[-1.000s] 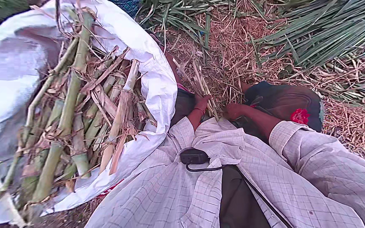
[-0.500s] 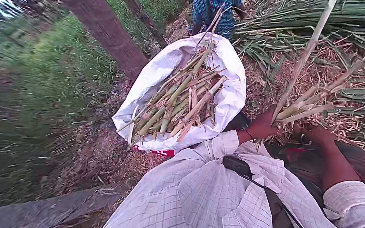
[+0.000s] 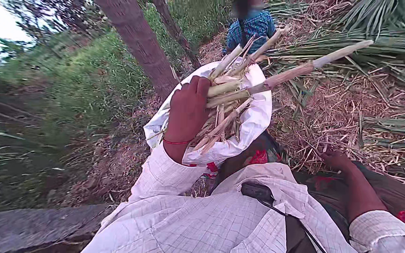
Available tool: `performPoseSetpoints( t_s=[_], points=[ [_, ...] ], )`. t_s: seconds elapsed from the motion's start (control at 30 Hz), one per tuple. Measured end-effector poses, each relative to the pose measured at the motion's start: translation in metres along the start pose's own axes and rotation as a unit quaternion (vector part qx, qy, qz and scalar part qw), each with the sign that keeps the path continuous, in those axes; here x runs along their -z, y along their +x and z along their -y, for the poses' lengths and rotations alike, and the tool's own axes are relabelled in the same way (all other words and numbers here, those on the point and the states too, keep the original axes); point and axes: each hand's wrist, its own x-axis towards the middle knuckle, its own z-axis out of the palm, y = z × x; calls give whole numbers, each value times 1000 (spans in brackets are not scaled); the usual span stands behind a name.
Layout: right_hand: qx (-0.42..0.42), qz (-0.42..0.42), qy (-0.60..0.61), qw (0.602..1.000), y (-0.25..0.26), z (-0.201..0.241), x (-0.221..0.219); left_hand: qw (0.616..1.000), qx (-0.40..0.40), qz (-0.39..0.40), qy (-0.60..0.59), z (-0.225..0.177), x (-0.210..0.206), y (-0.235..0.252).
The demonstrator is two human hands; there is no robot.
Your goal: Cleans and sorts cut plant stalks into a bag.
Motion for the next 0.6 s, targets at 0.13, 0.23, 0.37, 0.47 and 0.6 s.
performPoseSetpoints(
  t_s=[0.13,0.23,0.37,0.47,0.6],
  points=[
    [-1,22,33,999,-2,6,-7,952,193,234,33,49,-54,-21],
    [-3,31,43,999,-2,2,-8,947,192,258,5,69,-72,-32],
    [-13,34,34,999,-6,-2,-8,976,80,203,-26,69,-81,-34],
    [-16,31,48,998,-6,1,-10,990,-35,138,13,70,-100,-23],
    [-11,31,63,998,-8,4,-19,986,-29,162,1,92,-104,-1]
  ],
)
